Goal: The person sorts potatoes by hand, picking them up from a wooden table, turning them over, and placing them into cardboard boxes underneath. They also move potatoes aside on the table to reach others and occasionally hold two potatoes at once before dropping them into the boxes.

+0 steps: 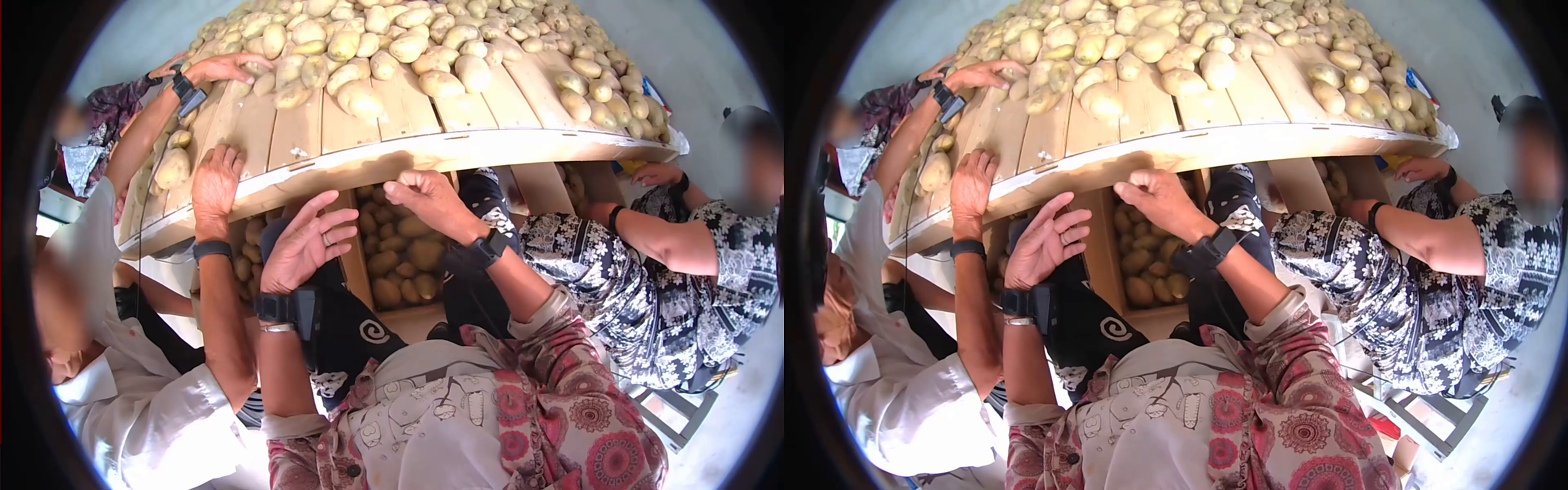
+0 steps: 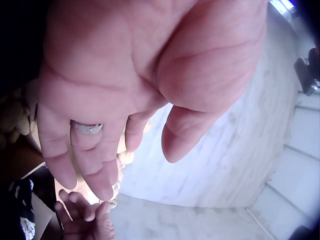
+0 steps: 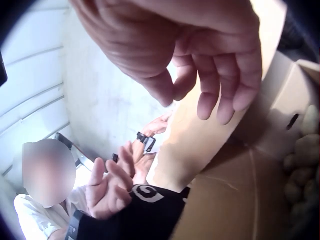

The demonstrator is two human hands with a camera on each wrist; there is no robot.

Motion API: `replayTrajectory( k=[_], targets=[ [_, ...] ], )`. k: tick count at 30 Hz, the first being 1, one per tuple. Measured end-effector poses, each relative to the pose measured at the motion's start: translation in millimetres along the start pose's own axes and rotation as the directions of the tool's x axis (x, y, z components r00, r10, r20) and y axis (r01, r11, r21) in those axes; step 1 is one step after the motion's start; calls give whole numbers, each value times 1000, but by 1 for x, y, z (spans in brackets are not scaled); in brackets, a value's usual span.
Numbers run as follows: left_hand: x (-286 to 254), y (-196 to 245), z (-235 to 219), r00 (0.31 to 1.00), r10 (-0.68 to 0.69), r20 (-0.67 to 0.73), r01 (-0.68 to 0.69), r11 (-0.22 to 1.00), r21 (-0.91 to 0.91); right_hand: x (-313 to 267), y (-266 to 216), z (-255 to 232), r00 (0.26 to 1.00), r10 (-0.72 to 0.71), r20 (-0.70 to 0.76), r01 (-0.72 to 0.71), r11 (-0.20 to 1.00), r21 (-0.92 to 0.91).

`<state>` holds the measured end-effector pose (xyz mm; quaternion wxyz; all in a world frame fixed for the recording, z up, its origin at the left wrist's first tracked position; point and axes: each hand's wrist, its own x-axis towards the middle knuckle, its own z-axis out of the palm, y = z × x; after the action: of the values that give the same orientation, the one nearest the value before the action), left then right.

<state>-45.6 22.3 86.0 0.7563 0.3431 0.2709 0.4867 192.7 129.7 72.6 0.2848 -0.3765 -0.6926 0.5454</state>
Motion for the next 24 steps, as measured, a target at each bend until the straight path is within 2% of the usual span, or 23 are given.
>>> replayTrajectory(
  k=[1, 2, 4, 5, 6, 8, 9, 11, 12, 14, 16, 18, 19, 21, 22, 24],
  targets=[
    [0, 1, 0, 1000, 1, 3, -1, 1000, -12, 6, -11, 5, 998, -68, 11, 67, 995, 78],
    [-1, 3, -1, 1000, 6, 5, -6, 1000, -7, 13, -21, 11, 997, -75, 11, 74, 994, 76],
    [-3, 2, -2, 1000, 12, 6, -12, 1000, -15, 26, -39, 16, 953, -275, -128, 266, 960, -83],
    [-5, 0, -3, 1000, 11, 9, -11, 1000, -16, 32, -52, 13, 940, -312, -137, 279, 936, -216],
    [-5, 0, -4, 1000, 14, 15, -13, 1000, -25, 47, -50, 11, 938, -316, -140, 282, 934, -219],
    [-6, 1, -6, 1000, 21, 20, -21, 999, -29, 82, -42, 11, 816, -487, -311, 312, 825, -471],
    [-7, 1, -6, 999, 25, 20, -24, 999, -23, 98, -41, 10, 815, -490, -309, 316, 823, -471],
    [-7, -2, -7, 999, 28, 23, -27, 1000, -14, 122, -40, 6, 879, -301, -369, 81, 858, -507],
    [-7, -1, -8, 999, 15, 29, -14, 1000, -19, 131, -39, 6, 875, -307, -374, 84, 857, -508],
    [-6, 1, -9, 999, 4, 36, -3, 1000, -16, 149, -35, 8, 954, -165, -249, 13, 856, -517],
    [-8, 1, -10, 1000, 5, 30, -4, 1000, -28, 157, -34, 16, 960, -131, -248, -26, 838, -545],
    [-7, 0, -11, 1000, 2, 30, -1, 999, -32, 149, -50, 17, 958, -88, -273, -123, 735, -667],
    [-6, 1, -11, 1000, -2, 29, 3, 999, -37, 149, -51, 17, 958, -88, -275, -124, 736, -665],
    [-5, 2, -10, 1000, -6, 25, 7, 999, -34, 147, -54, 16, 967, -128, -222, -86, 655, -751],
    [-4, 2, -9, 1000, -6, 20, 7, 999, -35, 143, -57, 15, 967, -127, -222, -87, 655, -751],
    [-2, 1, -8, 1000, -6, 14, 7, 999, -46, 129, -60, 12, 985, -112, -133, -25, 665, -747]
  ],
)
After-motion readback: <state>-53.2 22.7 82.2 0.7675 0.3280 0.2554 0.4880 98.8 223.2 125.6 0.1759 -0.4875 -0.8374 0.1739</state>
